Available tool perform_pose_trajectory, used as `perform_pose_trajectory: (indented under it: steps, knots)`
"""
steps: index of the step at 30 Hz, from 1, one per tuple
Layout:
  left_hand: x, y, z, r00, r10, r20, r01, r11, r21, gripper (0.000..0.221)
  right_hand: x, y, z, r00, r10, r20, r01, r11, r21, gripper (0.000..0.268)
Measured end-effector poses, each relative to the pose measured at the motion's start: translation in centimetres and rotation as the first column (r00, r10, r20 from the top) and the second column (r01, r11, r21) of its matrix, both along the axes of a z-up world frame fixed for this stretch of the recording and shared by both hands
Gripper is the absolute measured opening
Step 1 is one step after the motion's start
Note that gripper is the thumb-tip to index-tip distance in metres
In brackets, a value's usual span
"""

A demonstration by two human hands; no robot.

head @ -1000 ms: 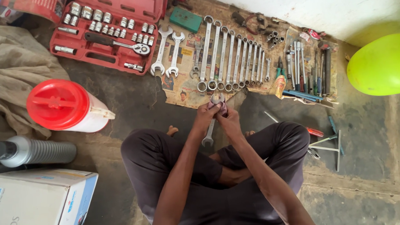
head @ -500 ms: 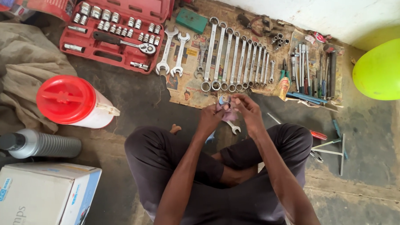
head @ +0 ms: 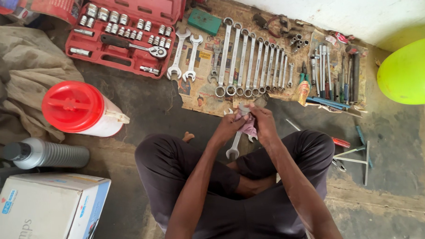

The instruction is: Cleaning and organizing a set of open-end and combination wrenches by wiping them with a rag and arranging them on a newspaper.

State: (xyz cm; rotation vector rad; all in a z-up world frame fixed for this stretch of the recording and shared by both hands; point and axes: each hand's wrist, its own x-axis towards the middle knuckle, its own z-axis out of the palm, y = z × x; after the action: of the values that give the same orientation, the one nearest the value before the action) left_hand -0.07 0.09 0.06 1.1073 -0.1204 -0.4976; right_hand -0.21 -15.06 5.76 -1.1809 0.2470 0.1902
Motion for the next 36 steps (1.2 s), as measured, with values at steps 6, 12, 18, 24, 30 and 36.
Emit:
perform_pose_trajectory:
  steps: [6, 12, 18, 24, 30, 36]
  knots:
    - [-0.2, 0.1, -0.5, 0.992, -0.102, 0.080, 0.100, 0.994, 0.039, 0.033, 1.6, -1.2, -0.9, 0.993, -0.108, 0.050, 0.116, 0.973, -0.200, 0.033]
    - [-0.2, -0.3, -2.9, 0.947, -0.305, 0.104, 0.269, 0.926, 0.264, 0.040, 3.2, -3.1, 0.5, 0.982, -0.172, 0.083, 0.191, 0.888, -0.418, 0.032]
    - [0.0, -0.5, -3.0, 0.930, -0.334, 0.155, 0.331, 0.943, 0.046, 0.035, 4.5, -4.5, -0.2, 0.951, -0.297, 0.085, 0.309, 0.903, -0.300, 0.026]
    - [-0.4, 0.0, -1.6, 0.960, -0.248, 0.129, 0.267, 0.951, -0.156, 0.028, 5.4, -5.6, -0.8, 0.924, -0.373, 0.087, 0.382, 0.909, -0.168, 0.023]
    - [-0.4, 1.1, 2.5, 0.982, -0.114, 0.149, 0.098, 0.989, 0.111, 0.023, 4.7, -6.0, -0.8, 0.912, -0.401, 0.087, 0.408, 0.910, -0.074, 0.024]
    - [0.7, 0.8, -0.1, 0.965, 0.216, 0.146, -0.207, 0.976, -0.070, 0.020, 1.6, -8.0, -3.2, 0.924, -0.370, 0.091, 0.367, 0.929, 0.054, 0.028]
